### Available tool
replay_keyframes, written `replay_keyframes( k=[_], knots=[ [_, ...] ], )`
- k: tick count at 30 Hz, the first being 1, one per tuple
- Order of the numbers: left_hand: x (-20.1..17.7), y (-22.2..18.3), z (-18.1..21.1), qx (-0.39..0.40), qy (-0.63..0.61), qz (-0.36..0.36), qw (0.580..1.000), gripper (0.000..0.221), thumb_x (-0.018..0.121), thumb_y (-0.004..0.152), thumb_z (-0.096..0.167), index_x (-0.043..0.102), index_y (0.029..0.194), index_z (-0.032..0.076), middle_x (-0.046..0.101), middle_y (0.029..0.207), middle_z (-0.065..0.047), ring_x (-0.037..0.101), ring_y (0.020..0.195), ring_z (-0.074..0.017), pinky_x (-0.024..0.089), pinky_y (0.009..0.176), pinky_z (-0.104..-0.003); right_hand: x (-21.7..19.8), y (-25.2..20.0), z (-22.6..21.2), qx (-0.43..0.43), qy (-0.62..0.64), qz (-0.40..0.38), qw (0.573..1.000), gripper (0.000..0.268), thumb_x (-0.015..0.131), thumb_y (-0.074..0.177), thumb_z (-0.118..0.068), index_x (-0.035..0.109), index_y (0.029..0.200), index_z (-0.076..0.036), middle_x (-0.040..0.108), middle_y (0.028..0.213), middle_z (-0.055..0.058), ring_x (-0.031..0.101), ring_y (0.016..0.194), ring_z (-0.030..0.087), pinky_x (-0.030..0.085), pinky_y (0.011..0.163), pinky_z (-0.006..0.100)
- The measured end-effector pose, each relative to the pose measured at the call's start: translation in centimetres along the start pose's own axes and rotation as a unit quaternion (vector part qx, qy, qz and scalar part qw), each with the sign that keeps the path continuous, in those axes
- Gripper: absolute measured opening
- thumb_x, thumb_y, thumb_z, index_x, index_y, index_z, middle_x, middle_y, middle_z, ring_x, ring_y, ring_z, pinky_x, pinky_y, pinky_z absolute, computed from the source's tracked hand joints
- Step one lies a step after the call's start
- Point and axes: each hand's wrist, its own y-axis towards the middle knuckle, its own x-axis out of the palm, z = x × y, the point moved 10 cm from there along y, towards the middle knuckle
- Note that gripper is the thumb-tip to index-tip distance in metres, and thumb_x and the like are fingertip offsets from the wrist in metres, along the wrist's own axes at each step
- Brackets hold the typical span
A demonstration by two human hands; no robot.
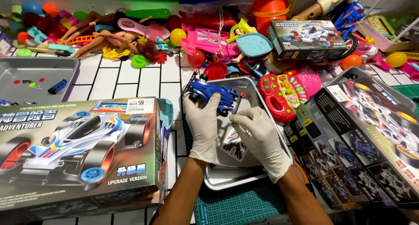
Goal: Assembling a small plastic toy car by fitting the chassis and body parts together.
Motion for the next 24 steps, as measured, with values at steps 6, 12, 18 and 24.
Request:
replay_keyframes(
  k=[6, 12, 18, 24],
  knots=[
    [0.3, 0.1, 0.0, -0.001, 0.000, -0.018, 1.000, 0.069, 0.087, 0.075, 0.010, 0.051, 0.133, 0.014, 0.068, 0.107, -0.010, 0.067, 0.094, -0.0197, 0.067, 0.060, -0.038, -0.1, -0.1, 0.9, 0.048, 0.029, -0.012, 0.998, 0.025, 0.077, 0.087, -0.003, 0.074, 0.108, -0.016, 0.067, 0.090, 0.004, 0.063, 0.082, 0.028, 0.052, 0.075, 0.038],
    [0.5, -0.6, 0.9, -0.001, 0.011, -0.020, 1.000, 0.067, 0.087, 0.074, 0.012, 0.053, 0.132, 0.014, 0.069, 0.108, -0.011, 0.068, 0.095, -0.0202, 0.067, 0.060, -0.038, -0.1, 0.0, 1.3, 0.078, 0.063, -0.019, 0.995, 0.027, 0.079, 0.088, -0.011, 0.074, 0.114, -0.015, 0.069, 0.094, 0.005, 0.065, 0.086, 0.028, 0.053, 0.079, 0.039],
    [0.4, -0.6, 0.8, -0.005, 0.025, -0.024, 0.999, 0.064, 0.087, 0.076, 0.012, 0.054, 0.130, 0.017, 0.069, 0.106, -0.008, 0.067, 0.094, -0.0173, 0.067, 0.061, -0.034, 0.7, -1.0, 2.5, 0.095, 0.082, -0.028, 0.992, 0.027, 0.078, 0.087, -0.009, 0.075, 0.113, -0.017, 0.066, 0.091, 0.006, 0.065, 0.086, 0.027, 0.054, 0.078, 0.038],
    [0.3, -0.5, 0.9, -0.006, 0.035, -0.016, 0.999, 0.065, 0.088, 0.074, 0.014, 0.055, 0.129, 0.019, 0.071, 0.107, -0.008, 0.069, 0.093, -0.0184, 0.067, 0.059, -0.034, -0.5, -0.1, 2.0, 0.115, 0.099, -0.019, 0.988, 0.032, 0.082, 0.086, -0.015, 0.073, 0.117, -0.016, 0.065, 0.088, 0.003, 0.067, 0.082, 0.022, 0.055, 0.078, 0.037]
  ],
)
